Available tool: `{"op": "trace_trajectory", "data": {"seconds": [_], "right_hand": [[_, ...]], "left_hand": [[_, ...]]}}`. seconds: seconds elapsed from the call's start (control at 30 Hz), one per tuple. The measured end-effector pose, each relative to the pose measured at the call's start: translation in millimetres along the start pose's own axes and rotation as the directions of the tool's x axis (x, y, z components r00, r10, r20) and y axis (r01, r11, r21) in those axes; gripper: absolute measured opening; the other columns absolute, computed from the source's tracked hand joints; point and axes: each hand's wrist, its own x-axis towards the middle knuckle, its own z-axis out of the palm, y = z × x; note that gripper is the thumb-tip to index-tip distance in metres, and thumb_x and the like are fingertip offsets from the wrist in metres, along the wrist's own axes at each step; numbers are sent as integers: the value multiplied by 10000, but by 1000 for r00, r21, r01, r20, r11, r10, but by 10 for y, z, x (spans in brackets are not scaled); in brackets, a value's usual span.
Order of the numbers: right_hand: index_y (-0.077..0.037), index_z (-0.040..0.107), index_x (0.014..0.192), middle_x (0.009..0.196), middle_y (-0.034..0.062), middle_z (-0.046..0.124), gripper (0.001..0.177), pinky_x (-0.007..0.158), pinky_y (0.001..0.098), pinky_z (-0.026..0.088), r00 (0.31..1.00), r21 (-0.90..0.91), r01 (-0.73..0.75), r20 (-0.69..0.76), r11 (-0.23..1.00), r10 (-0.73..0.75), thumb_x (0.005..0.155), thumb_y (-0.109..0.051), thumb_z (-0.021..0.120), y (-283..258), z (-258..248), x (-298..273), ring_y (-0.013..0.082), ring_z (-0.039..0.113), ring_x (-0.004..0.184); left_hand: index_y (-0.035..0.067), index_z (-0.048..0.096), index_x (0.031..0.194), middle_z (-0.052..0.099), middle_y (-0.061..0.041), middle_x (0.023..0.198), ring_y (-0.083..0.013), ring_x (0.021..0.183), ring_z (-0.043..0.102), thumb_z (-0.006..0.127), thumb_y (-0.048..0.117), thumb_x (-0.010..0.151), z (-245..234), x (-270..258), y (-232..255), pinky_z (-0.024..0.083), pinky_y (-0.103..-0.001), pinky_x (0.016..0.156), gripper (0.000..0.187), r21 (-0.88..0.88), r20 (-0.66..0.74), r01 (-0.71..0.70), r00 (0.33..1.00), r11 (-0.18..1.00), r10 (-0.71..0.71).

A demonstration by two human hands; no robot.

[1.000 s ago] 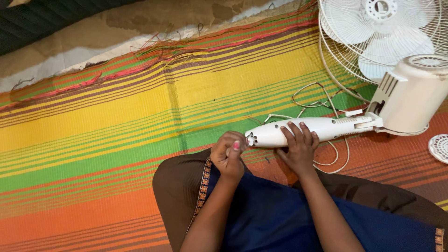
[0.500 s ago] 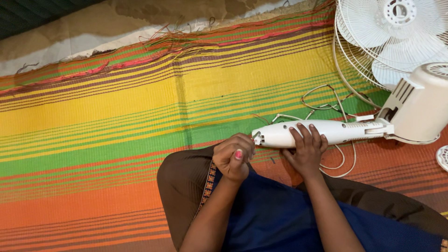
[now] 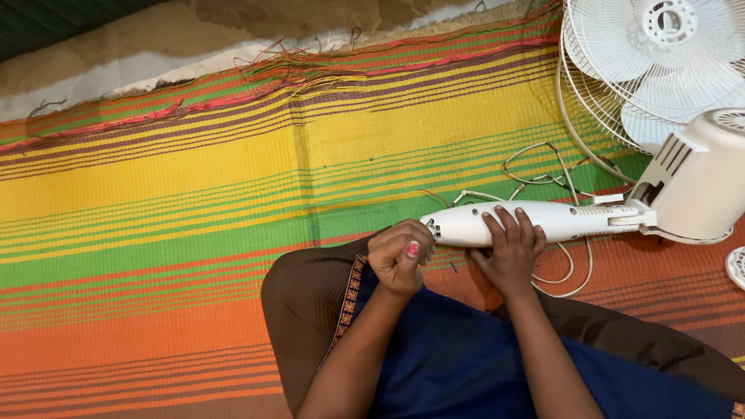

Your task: The person assembles a white table fan by hand. They attach the fan blade to the motor housing, then place the front wire cage over the blade and secure it with a plastic nut.

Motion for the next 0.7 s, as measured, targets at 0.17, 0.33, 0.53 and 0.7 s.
{"op": "trace_trajectory", "data": {"seconds": [0.17,0.33,0.53,0.7], "right_hand": [[-267,517,1456,1542,0,473,929,1224,526,132,1000,2,-13,23,1000,13,642,-431,933,-7,-11,4,271,302,1505],[-262,520,1461,1539,11,484,932,1220,531,136,1000,22,-10,15,1000,9,643,-423,936,-27,-37,33,280,313,1503],[-252,533,1442,1524,20,497,920,1215,536,142,1000,55,-20,12,998,19,628,-393,938,-71,-112,75,288,330,1494],[-253,535,1436,1520,29,497,911,1205,534,152,999,69,-34,42,997,31,624,-361,935,-106,-176,111,292,329,1489]], "left_hand": [[28,500,606,562,-95,608,-176,560,555,565,132,1027,8,-18,0,460,-300,533,438,50,49,-10,999,999,8],[33,532,648,590,-82,642,-169,586,586,558,132,1044,35,25,27,488,-302,585,409,131,176,44,982,990,-67],[20,495,967,541,-88,1045,-179,996,554,566,278,1055,41,-5,-35,502,-317,882,282,194,72,155,983,969,-172],[58,544,907,561,-53,1014,-193,1007,569,685,276,1043,-23,-40,-170,525,-347,915,293,232,-19,168,986,958,-168]]}}
